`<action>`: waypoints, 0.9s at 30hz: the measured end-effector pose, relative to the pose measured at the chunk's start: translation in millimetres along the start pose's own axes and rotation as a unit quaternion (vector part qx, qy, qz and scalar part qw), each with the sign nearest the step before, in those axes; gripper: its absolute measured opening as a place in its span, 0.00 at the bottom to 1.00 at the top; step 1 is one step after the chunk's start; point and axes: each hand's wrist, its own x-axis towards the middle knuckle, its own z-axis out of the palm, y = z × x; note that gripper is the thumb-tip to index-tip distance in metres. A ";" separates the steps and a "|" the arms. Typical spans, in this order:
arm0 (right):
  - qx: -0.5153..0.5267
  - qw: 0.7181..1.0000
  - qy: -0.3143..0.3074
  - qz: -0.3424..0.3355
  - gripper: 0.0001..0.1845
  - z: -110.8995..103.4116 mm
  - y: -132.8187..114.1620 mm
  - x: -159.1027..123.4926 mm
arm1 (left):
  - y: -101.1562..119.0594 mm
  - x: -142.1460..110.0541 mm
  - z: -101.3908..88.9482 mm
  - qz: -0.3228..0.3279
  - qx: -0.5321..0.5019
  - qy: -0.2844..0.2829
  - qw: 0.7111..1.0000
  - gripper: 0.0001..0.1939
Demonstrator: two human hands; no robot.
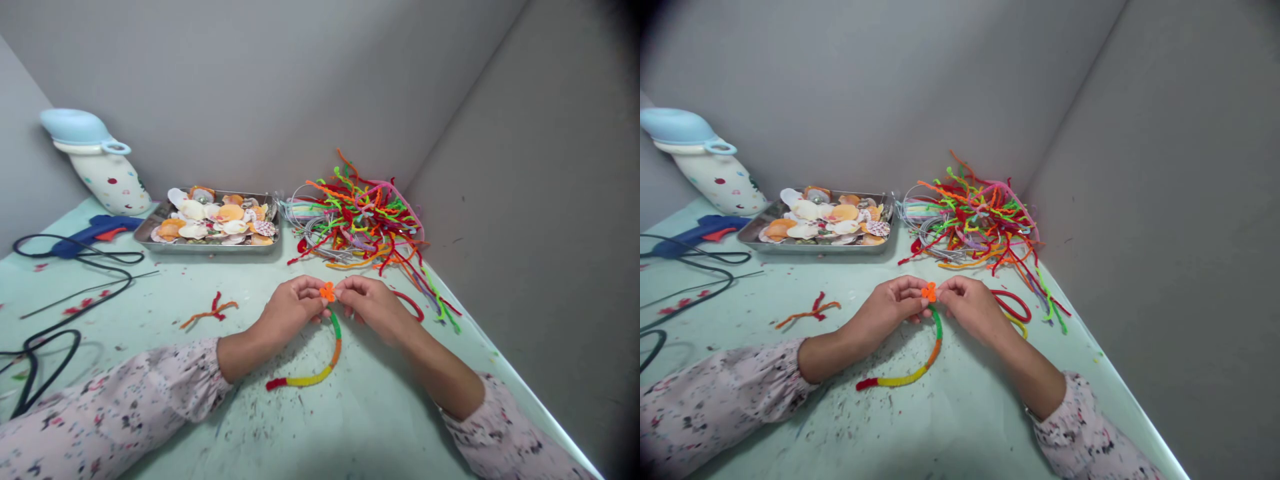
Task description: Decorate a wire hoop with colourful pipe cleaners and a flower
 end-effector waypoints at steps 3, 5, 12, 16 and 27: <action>0.006 1.000 0.003 0.009 0.07 1.4 2.4 1.1 | -1.8 0.2 -0.6 0.007 0.001 -0.004 1.000 0.12; 0.007 1.000 0.004 0.012 0.07 2.0 4.9 2.2 | -1.8 0.2 -0.5 0.007 0.001 -0.005 1.000 0.12; 0.012 1.000 -0.003 0.013 0.07 1.8 8.4 2.3 | -0.3 -0.7 1.0 0.003 0.013 -0.004 1.000 0.11; 0.011 1.000 0.000 0.022 0.06 3.3 9.0 2.5 | -1.0 -0.8 0.5 0.008 0.018 -0.007 1.000 0.11; 0.024 1.000 0.010 0.000 0.05 9.6 11.8 1.1 | -1.4 -1.1 -0.4 0.025 0.038 -0.019 0.999 0.07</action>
